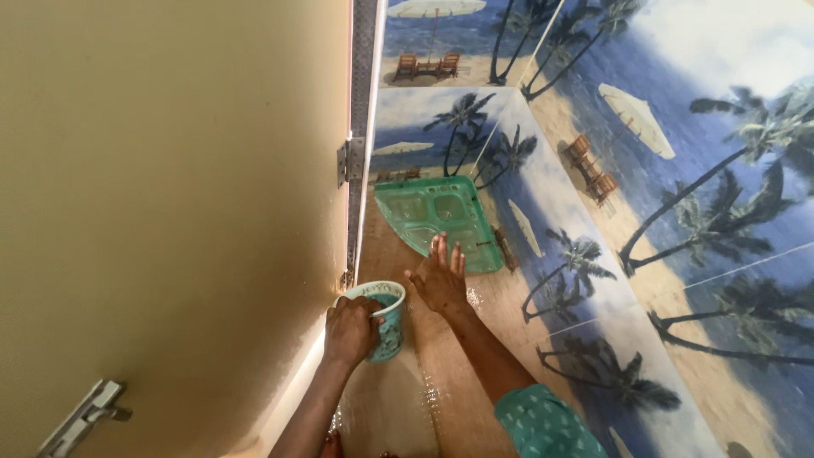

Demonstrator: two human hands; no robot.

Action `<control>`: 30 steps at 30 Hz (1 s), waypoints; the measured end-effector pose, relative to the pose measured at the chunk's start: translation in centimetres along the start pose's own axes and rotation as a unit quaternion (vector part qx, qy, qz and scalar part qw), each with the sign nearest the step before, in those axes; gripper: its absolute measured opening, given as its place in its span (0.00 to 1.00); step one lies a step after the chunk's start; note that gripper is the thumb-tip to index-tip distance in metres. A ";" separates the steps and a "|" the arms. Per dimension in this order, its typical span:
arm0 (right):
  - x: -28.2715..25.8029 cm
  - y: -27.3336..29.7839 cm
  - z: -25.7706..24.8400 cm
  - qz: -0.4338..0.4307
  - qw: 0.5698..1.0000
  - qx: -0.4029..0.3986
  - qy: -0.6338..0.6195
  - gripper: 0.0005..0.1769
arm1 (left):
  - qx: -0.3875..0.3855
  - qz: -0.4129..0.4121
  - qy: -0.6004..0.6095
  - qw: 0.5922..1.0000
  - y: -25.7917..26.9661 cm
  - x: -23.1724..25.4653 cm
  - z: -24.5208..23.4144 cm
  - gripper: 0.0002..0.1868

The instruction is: The person washes a green plastic tray in a green bucket of soapy water, rinses it under a tap, and places it on the wall. They then scoop water from a blue bucket into a mug and pour it into the toilet. Finally, they pick up a traditional straw broom and sweep the bathroom floor.

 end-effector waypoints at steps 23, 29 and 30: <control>1.2 11.5 -5.6 -0.200 0.924 -0.129 -0.299 0.09 | -0.031 -0.046 0.540 0.840 -10.2 0.7 3.8 0.26; 1.9 11.9 -6.1 -0.199 0.927 -0.070 -0.309 0.10 | -0.050 -0.182 0.735 0.652 -22.0 3.0 8.1 0.51; 2.0 11.9 -6.2 -0.172 0.925 -0.085 -0.328 0.11 | -0.039 -0.189 0.734 0.652 -23.6 4.0 8.2 0.56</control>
Point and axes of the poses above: each hand's wrist, its own y-axis away from the middle knuckle, its own z-axis out of the palm, x = y × z, the point moved 4 cm from there along -y, towards the middle knuckle, and after that the axes turned 8 degrees about -x, right-handed, at the moved point
